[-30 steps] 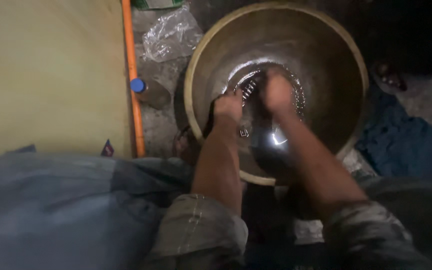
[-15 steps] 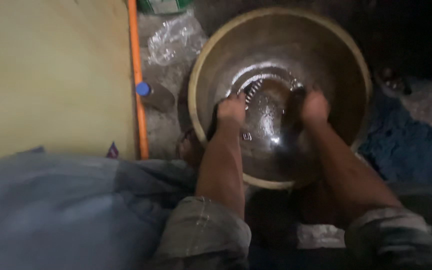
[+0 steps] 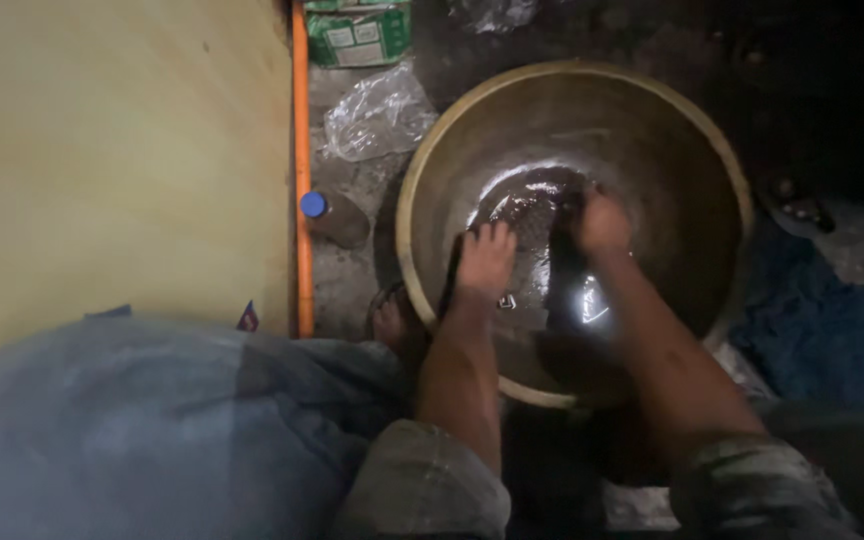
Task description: The person pours a liquid from a plastic bottle into a bucket containing a metal chain. They then submerge the chain in the liquid and scrub it by hand, lifting it periodically to inspect the links before continuing to wash it in the bucket.
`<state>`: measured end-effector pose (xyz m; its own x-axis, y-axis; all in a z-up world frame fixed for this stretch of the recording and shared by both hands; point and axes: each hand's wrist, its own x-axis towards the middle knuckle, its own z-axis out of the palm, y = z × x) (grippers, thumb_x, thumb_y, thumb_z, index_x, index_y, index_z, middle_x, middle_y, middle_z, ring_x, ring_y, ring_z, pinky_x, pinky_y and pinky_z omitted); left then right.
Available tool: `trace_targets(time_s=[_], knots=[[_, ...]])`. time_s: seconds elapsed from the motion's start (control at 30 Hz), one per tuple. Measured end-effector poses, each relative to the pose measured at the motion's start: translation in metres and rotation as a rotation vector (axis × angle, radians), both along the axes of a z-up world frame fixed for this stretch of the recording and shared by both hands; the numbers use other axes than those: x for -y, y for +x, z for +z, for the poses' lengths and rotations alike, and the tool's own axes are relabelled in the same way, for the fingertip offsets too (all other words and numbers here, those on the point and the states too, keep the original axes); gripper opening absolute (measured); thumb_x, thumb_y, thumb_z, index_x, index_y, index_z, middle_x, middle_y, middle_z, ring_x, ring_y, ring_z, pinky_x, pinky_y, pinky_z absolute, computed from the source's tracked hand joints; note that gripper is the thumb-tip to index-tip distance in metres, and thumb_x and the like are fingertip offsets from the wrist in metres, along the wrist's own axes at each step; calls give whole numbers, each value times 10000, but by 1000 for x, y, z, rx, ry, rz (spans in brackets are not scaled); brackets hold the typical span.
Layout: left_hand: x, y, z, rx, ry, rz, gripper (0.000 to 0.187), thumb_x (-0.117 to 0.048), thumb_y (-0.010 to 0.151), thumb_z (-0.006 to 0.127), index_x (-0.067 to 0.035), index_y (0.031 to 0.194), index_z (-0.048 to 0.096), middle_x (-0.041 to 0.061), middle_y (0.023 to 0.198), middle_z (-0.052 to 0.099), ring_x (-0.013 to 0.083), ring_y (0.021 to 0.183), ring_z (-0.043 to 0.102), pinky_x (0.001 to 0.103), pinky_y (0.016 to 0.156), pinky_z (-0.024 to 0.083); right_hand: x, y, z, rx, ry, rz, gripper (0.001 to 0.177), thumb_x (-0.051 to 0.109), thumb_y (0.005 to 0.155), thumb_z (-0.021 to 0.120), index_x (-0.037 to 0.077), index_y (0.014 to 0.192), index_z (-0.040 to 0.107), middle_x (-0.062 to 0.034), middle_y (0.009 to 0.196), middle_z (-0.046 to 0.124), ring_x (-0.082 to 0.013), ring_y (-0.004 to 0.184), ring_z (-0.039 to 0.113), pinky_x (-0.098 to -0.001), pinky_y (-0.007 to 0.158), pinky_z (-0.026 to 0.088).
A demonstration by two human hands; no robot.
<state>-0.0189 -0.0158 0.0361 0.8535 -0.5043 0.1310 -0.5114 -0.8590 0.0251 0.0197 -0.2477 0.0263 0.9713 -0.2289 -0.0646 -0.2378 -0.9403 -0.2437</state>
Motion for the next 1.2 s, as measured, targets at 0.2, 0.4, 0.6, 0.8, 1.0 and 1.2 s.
trace_targets(time_s=[0.2, 0.4, 0.6, 0.8, 1.0, 1.2], knots=[[-5, -10, 37, -265, -167, -20, 492, -384, 953, 591, -38, 1303, 574, 123, 1352, 502, 299, 1276, 450, 500, 1058, 377, -7, -6, -12, 150, 81, -21, 514, 201, 923, 688, 112, 1420, 595, -243, 1398, 591, -438, 1149, 641, -524, 957, 528], [0, -4, 20, -219, -167, 28, 601, -216, 964, 587, -21, 1519, 463, 117, 1360, 519, 286, 1259, 484, 450, 1066, 408, 6, 15, 34, -220, -52, 171, 441, 261, 816, 769, 98, 1221, 714, -225, 1285, 685, -383, 1127, 680, -476, 959, 541], [-2, 0, 12, -227, -267, 56, 611, -106, 874, 572, -45, 1476, 486, 98, 1316, 537, 295, 1257, 490, 478, 1070, 402, -28, -2, 93, -14, 297, 345, 313, 265, 853, 767, 101, 1118, 740, -206, 1134, 718, -395, 1057, 679, -484, 918, 528], [7, 4, -2, -205, -129, 74, 393, -131, 921, 525, -66, 1304, 589, 100, 1419, 523, 294, 1313, 495, 468, 1086, 426, -41, -23, 76, 355, 239, 425, 529, 85, 724, 740, 31, 1247, 689, -262, 1203, 673, -445, 1091, 634, -503, 927, 514], [1, -2, -7, -147, -309, 57, 397, -119, 938, 514, -49, 1324, 574, 95, 1382, 547, 296, 1304, 520, 474, 1096, 444, -75, -27, 85, 70, 312, 262, 247, 143, 936, 766, 83, 1174, 736, -191, 1220, 704, -375, 1093, 677, -482, 958, 528], [2, 7, 21, -249, -336, 37, 529, -351, 858, 694, -1, 1250, 632, 134, 1404, 519, 340, 1307, 477, 519, 1064, 417, -52, -26, 53, 315, 183, 266, 593, 46, 684, 799, -12, 1258, 662, -271, 1214, 642, -446, 1082, 630, -504, 919, 522]])
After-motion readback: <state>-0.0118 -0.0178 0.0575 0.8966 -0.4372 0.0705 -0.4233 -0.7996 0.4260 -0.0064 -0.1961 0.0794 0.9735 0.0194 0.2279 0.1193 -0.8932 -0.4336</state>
